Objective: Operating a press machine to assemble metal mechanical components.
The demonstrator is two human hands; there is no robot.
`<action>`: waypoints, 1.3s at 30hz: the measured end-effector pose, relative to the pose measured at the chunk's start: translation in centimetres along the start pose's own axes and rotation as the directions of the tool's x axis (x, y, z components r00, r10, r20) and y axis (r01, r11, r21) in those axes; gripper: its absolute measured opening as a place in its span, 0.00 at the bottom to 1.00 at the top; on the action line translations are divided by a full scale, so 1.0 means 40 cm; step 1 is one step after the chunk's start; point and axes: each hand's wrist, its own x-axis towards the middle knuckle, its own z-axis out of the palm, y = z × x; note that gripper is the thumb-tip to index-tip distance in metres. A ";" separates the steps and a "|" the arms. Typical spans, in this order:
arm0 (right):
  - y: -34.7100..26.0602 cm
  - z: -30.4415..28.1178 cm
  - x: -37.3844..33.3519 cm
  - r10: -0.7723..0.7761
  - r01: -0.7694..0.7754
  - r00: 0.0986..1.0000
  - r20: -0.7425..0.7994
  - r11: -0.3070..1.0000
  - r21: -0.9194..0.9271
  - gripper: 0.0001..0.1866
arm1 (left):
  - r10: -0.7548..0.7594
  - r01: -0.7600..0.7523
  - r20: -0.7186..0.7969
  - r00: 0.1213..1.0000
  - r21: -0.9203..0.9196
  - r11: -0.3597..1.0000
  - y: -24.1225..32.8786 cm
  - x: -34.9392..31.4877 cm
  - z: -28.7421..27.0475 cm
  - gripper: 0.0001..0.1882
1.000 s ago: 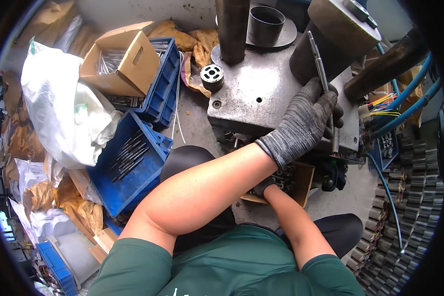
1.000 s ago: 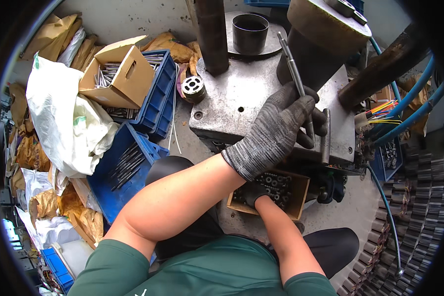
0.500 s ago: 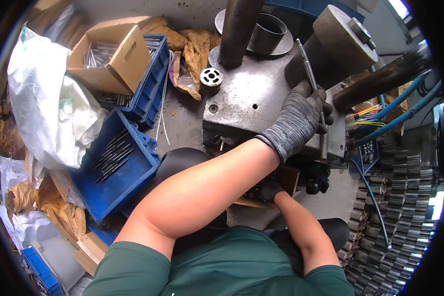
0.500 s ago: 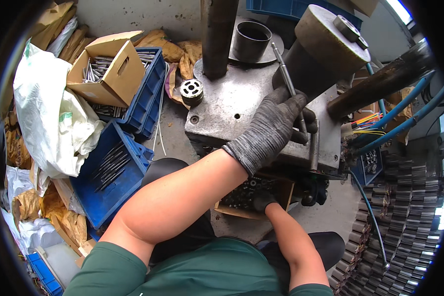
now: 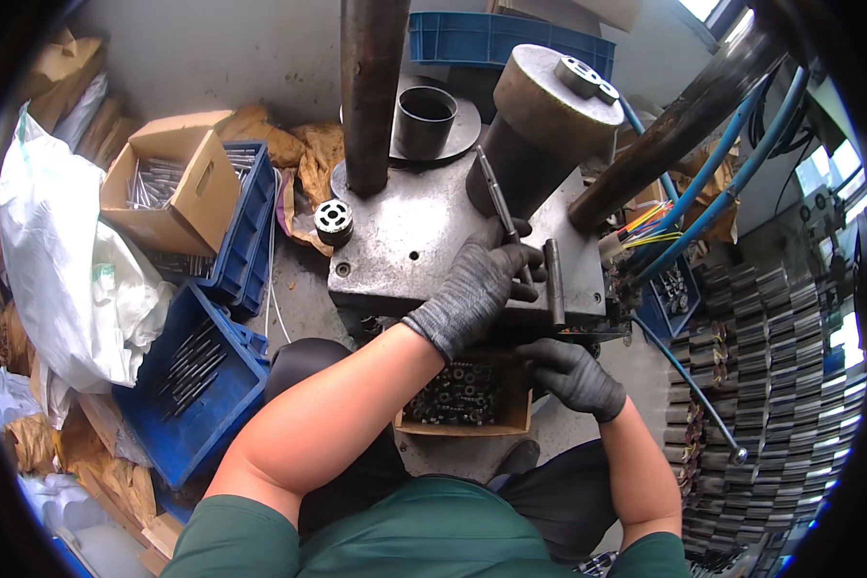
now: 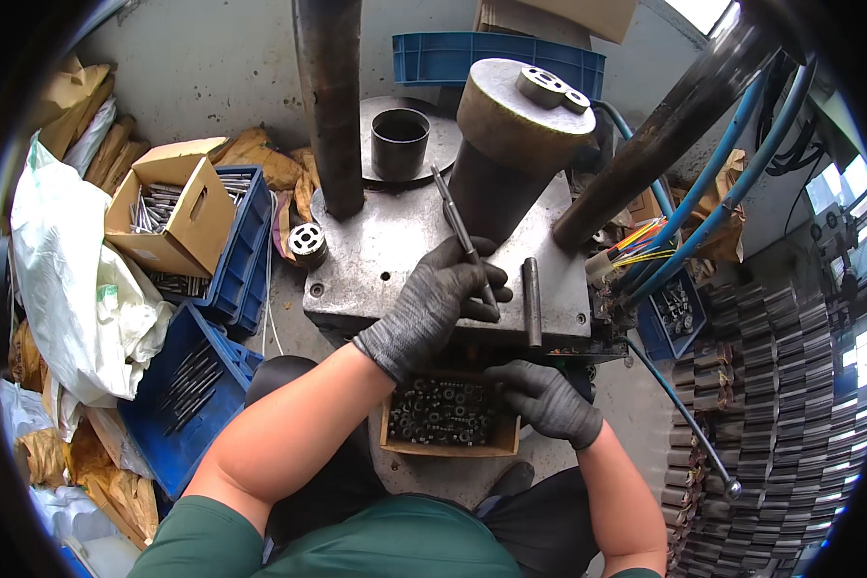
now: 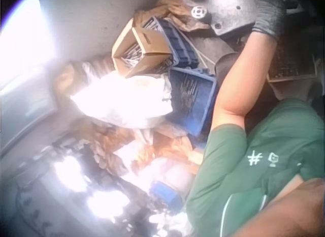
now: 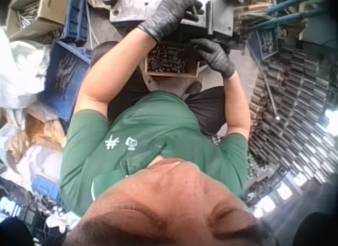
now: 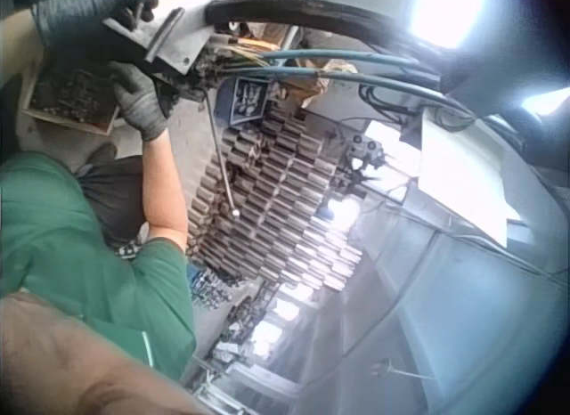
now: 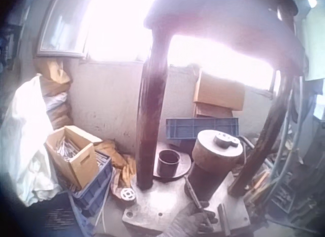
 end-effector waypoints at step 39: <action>-0.097 -0.021 -0.023 0.344 0.180 0.705 -0.620 0.759 0.626 0.25 | -0.007 -0.307 0.441 0.897 0.637 0.707 -0.164 -0.091 0.046 0.22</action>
